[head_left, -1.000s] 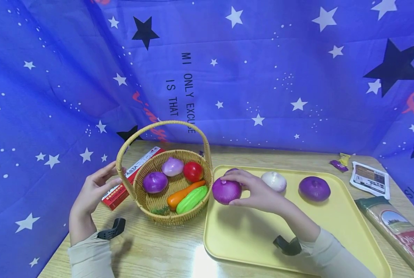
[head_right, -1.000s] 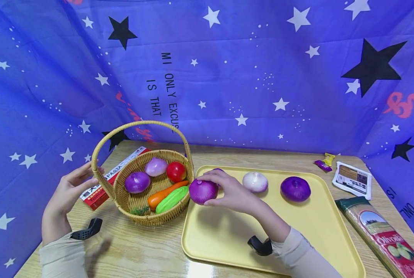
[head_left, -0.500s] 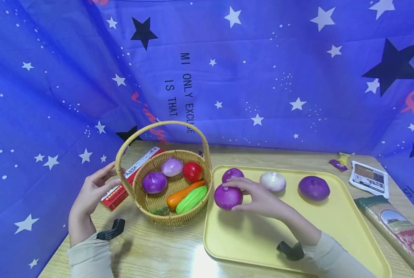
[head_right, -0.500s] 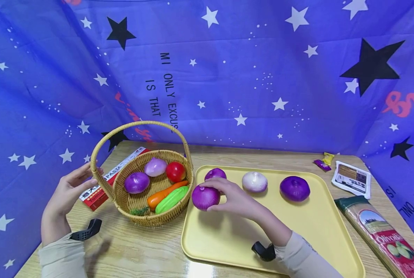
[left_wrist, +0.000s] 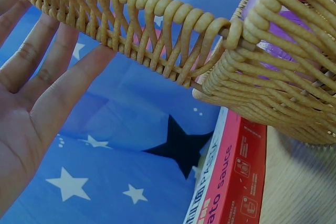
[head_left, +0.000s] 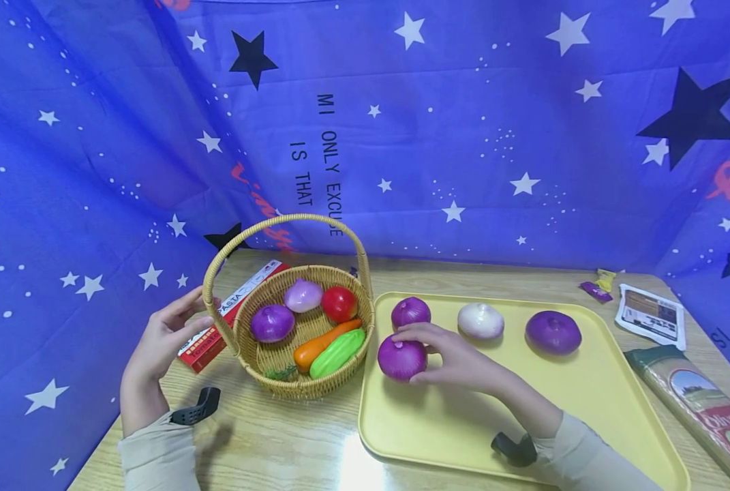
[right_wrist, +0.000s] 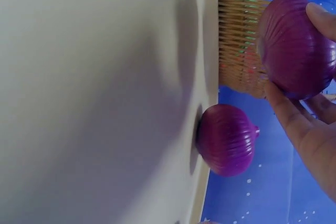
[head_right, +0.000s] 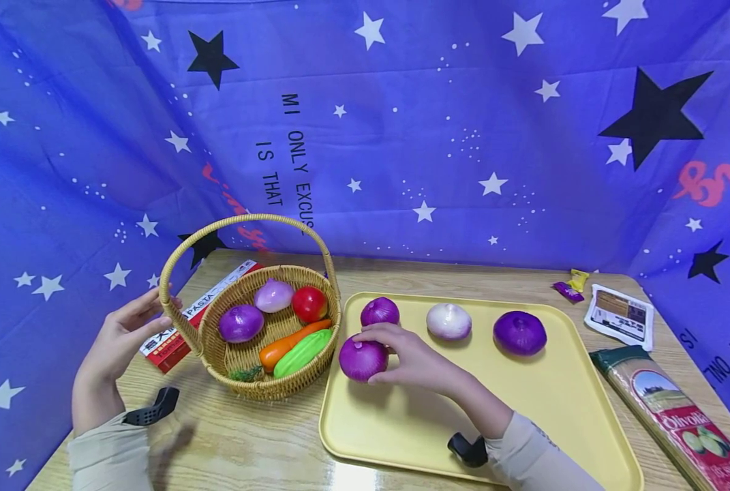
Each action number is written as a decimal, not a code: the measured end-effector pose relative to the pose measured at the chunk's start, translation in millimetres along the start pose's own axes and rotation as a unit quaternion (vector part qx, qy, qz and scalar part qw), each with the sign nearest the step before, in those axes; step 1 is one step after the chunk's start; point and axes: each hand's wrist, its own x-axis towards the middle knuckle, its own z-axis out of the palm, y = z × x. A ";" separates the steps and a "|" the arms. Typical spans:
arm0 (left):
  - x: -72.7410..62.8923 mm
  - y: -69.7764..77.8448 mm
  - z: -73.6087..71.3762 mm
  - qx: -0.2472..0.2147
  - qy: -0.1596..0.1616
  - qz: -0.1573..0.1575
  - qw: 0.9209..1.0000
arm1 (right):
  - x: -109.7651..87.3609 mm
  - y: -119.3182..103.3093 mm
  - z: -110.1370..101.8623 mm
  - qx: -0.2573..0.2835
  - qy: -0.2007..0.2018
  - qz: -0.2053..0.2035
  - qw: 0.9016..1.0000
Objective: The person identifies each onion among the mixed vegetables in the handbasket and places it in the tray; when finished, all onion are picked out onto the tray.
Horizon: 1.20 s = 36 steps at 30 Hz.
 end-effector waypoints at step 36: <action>-0.3 4.6 0.3 0.020 0.002 -0.019 1.000 | -12.7 25.8 3.9 0.042 -0.103 -0.024 0.993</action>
